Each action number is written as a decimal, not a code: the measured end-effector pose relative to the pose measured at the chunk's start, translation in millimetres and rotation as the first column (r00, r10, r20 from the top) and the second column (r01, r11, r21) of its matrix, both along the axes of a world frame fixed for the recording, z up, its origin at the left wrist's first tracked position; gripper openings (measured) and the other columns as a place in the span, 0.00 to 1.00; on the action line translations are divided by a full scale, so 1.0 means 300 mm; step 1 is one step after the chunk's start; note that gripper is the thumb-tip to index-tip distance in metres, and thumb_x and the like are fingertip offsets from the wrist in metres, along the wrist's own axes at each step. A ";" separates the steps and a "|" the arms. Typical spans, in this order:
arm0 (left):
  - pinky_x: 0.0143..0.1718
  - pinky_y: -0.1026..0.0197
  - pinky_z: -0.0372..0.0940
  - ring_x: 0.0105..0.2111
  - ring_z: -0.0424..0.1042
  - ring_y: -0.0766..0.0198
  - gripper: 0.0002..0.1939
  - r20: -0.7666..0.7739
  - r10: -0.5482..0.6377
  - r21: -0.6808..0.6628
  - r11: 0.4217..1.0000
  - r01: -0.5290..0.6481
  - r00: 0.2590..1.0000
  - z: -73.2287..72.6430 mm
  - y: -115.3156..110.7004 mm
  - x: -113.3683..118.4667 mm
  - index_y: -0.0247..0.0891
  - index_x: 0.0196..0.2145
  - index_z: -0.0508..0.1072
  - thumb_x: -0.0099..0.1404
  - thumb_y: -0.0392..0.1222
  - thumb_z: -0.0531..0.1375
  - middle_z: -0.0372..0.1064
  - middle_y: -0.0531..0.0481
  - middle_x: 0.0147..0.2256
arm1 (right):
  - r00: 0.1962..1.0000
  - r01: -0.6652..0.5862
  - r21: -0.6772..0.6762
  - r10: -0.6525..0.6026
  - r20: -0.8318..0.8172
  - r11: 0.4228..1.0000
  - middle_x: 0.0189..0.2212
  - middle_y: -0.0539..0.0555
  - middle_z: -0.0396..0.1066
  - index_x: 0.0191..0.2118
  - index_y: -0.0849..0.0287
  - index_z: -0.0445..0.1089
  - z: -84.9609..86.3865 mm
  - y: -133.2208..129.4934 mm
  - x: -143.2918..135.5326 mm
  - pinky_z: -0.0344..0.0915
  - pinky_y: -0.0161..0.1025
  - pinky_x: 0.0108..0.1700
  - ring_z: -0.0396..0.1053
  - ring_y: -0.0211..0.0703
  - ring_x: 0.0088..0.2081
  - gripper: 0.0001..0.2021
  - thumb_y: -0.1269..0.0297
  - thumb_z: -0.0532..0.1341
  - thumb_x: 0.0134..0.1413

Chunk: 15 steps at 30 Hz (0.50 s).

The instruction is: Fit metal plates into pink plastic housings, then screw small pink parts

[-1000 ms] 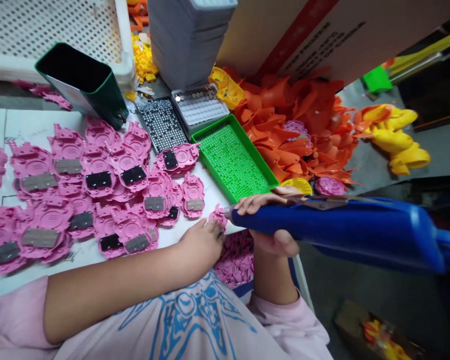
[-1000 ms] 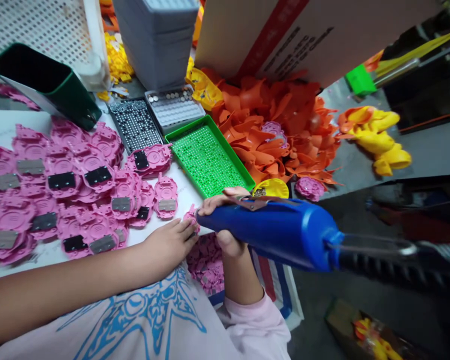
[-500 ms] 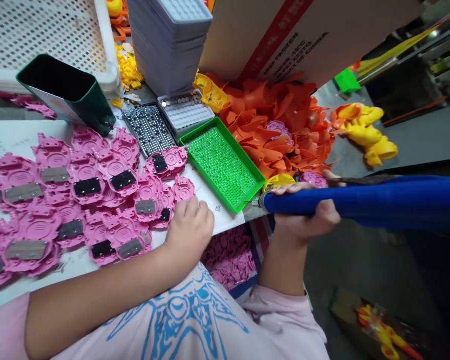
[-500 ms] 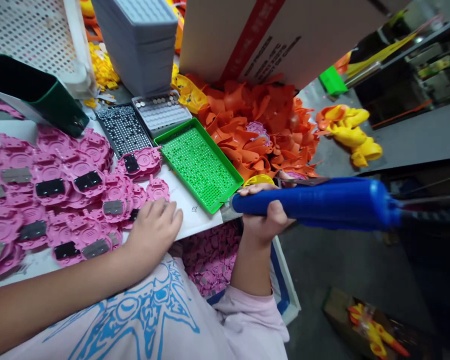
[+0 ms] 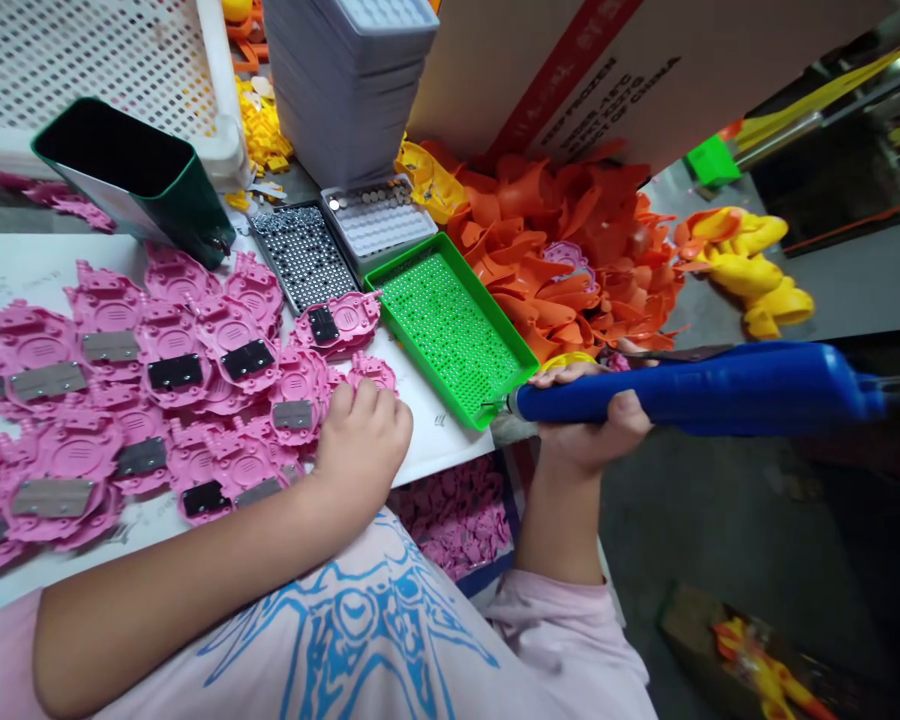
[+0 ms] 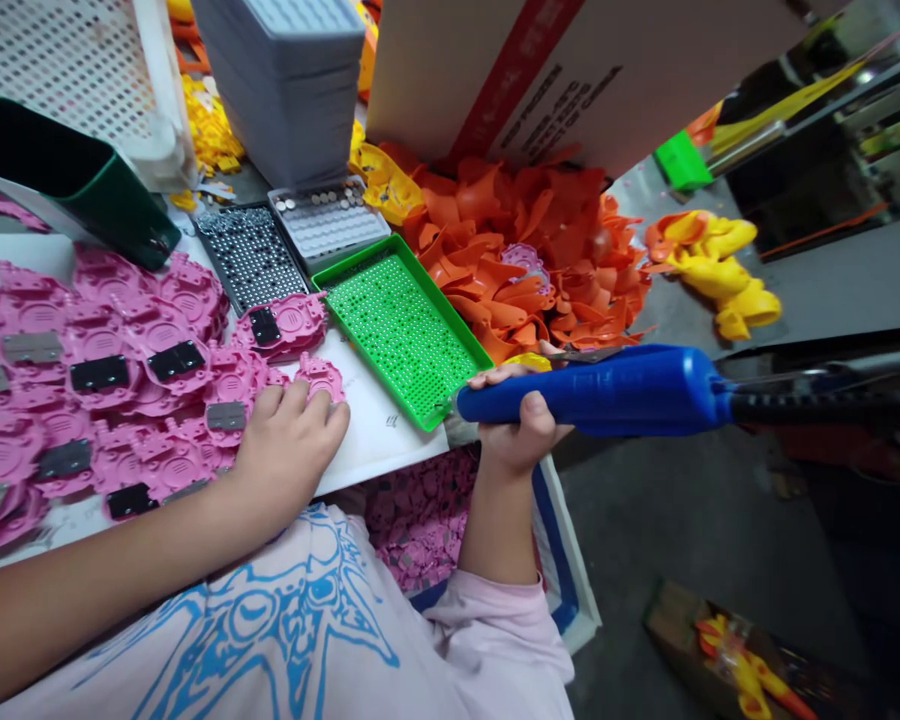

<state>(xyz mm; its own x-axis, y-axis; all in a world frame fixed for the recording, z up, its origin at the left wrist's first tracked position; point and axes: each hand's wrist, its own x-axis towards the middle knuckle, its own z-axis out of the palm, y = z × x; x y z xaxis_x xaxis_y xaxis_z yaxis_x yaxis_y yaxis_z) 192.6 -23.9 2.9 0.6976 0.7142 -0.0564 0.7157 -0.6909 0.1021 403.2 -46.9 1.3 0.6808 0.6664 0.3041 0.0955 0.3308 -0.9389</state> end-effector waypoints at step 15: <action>0.37 0.54 0.59 0.40 0.68 0.54 0.11 0.093 -0.345 -0.235 0.904 0.358 0.934 -0.067 -0.097 0.045 0.29 0.43 0.74 0.66 0.32 0.54 0.72 0.39 0.38 | 0.999 -0.050 0.008 0.050 0.009 0.999 0.19 0.44 0.66 0.36 0.53 0.62 -0.006 -0.002 0.000 0.66 0.40 0.27 0.65 0.38 0.20 0.14 0.53 0.56 0.42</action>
